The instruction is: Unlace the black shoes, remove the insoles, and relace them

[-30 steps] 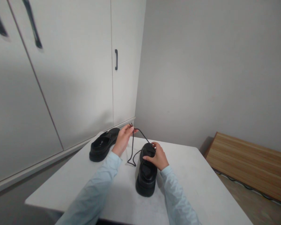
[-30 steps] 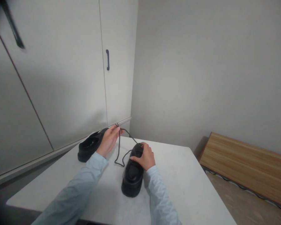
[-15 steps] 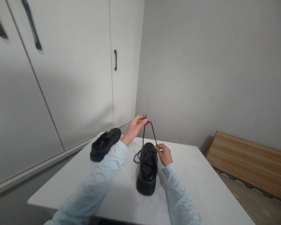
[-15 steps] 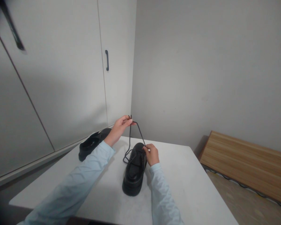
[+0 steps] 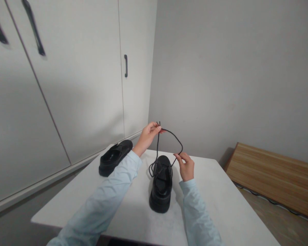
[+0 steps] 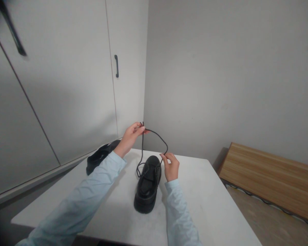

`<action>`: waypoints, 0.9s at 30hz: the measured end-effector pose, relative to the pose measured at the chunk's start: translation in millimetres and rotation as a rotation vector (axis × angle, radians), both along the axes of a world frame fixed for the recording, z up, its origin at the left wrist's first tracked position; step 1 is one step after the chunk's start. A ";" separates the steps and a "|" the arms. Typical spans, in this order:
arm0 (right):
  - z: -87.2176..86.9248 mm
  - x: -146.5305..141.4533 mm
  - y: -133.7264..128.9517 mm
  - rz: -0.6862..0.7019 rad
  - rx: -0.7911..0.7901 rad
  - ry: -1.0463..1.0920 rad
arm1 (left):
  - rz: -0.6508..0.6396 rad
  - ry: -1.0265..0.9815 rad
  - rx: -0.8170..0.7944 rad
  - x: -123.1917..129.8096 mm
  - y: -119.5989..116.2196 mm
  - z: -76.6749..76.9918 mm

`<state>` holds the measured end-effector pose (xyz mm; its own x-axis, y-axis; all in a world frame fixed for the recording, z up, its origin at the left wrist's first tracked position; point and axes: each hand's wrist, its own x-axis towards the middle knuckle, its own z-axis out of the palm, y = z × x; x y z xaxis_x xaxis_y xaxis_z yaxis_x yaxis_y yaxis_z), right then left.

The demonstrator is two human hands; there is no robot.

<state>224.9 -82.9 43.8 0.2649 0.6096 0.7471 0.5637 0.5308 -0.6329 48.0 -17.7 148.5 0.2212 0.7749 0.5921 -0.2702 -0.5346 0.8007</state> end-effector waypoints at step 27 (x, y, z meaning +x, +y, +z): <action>12.3 -13.9 -23.7 -0.111 0.237 -0.019 | 0.017 0.019 0.023 -4.5 4.1 14.9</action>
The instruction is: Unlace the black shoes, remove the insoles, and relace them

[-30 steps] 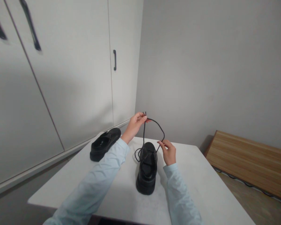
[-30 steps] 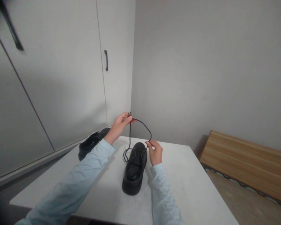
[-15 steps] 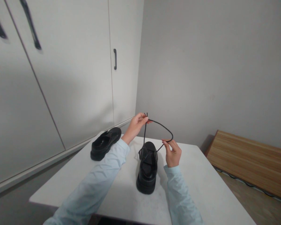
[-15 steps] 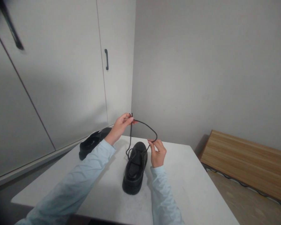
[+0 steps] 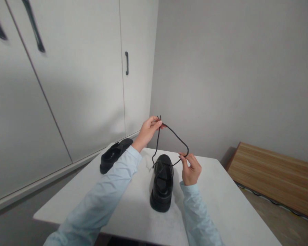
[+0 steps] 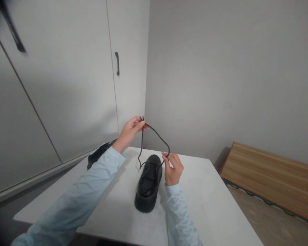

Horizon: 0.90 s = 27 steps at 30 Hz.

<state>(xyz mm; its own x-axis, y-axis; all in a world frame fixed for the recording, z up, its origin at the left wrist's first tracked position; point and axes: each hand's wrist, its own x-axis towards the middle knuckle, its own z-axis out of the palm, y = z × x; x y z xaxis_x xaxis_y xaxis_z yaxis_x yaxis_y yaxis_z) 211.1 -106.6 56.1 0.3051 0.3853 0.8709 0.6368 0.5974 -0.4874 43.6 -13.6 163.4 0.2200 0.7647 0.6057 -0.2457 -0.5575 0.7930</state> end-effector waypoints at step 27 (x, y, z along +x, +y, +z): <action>-52.7 -1.2 41.5 0.235 -0.721 -0.113 | 0.193 0.266 0.256 5.7 -1.0 80.0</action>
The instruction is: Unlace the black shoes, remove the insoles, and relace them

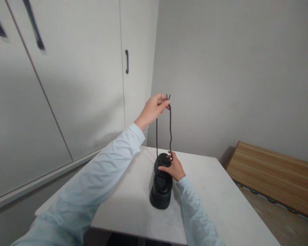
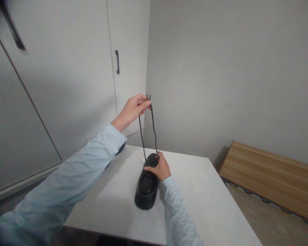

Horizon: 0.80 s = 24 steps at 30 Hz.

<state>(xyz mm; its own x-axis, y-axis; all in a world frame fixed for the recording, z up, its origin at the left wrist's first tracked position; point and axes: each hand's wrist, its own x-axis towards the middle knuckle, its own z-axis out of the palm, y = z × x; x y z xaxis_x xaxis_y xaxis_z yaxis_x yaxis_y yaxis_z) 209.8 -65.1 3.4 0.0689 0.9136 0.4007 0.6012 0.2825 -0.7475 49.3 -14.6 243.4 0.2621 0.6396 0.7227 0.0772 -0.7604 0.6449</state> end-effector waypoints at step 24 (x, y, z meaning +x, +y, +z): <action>-0.1 -2.1 -0.6 -0.070 -0.083 0.071 | 0.090 0.323 0.093 30.4 -16.4 51.8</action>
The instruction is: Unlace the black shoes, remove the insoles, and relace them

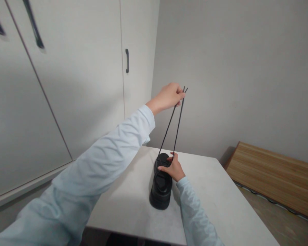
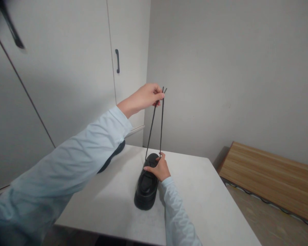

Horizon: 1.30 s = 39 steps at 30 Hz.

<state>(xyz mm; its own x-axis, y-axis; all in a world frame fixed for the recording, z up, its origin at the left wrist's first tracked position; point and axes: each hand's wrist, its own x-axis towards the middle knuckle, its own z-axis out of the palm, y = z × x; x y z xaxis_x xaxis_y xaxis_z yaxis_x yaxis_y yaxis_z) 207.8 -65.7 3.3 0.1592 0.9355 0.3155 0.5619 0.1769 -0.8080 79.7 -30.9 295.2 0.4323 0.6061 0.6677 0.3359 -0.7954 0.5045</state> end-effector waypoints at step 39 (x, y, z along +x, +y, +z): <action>2.7 2.1 0.3 -0.037 0.293 -0.165 | 0.131 -0.218 -0.491 -52.4 51.1 -226.6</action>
